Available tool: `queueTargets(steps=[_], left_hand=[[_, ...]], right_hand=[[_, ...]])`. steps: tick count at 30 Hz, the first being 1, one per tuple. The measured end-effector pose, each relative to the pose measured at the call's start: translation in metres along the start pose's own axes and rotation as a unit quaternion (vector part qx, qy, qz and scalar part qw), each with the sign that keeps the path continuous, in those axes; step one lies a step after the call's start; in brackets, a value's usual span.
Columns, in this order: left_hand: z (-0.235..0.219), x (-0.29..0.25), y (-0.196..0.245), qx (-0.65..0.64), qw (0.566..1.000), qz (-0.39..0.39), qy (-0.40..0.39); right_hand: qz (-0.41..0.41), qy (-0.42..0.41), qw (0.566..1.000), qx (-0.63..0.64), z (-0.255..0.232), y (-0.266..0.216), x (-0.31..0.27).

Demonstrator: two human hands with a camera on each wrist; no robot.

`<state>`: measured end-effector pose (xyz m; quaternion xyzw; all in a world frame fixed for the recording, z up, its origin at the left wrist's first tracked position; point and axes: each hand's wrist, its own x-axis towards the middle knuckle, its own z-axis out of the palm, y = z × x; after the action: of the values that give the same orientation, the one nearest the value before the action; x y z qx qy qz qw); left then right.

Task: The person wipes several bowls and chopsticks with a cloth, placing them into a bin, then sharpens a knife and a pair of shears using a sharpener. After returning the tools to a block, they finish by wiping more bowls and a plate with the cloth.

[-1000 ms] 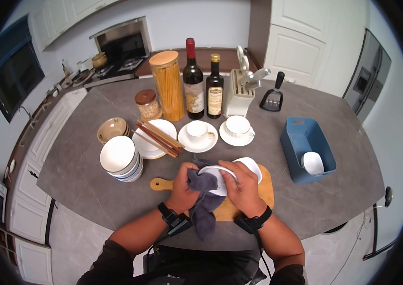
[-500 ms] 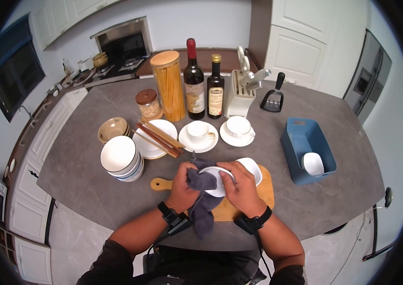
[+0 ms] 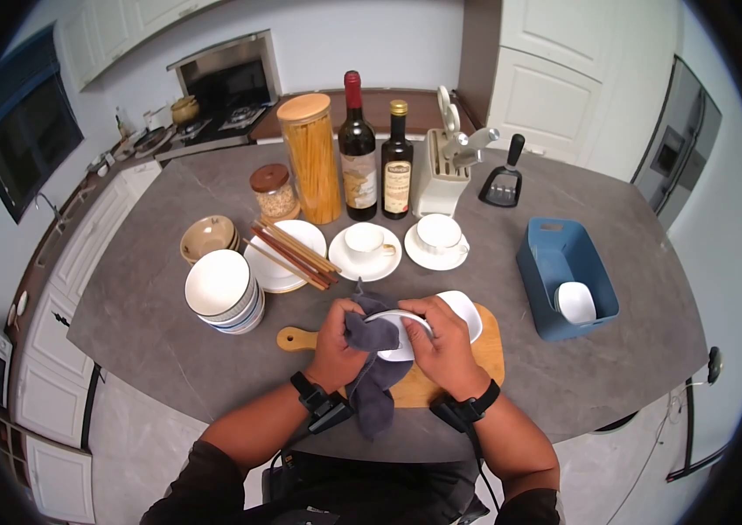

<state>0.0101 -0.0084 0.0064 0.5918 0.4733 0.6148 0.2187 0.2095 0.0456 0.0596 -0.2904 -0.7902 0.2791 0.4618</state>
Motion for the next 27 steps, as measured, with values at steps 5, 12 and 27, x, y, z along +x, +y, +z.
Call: queueTargets(steps=[5, 12, 27], left_hand=[[0.0030, -0.0019, -0.0031, -0.012, 1.000, -0.006, 0.012], [0.0014, -0.0023, -0.0026, -0.027, 0.999, -0.019, 0.013], [0.0031, -0.0038, 0.0002, -0.073, 0.997, -0.041, -0.006]], right_hand=[[-0.010, 0.043, 0.999, -0.018, 0.0022, -0.0048, -0.0006], [0.029, 0.032, 0.999, 0.024, 0.0031, -0.0019, -0.0009], [0.016, 0.047, 0.998, 0.023, 0.0050, 0.0013, -0.0019]])
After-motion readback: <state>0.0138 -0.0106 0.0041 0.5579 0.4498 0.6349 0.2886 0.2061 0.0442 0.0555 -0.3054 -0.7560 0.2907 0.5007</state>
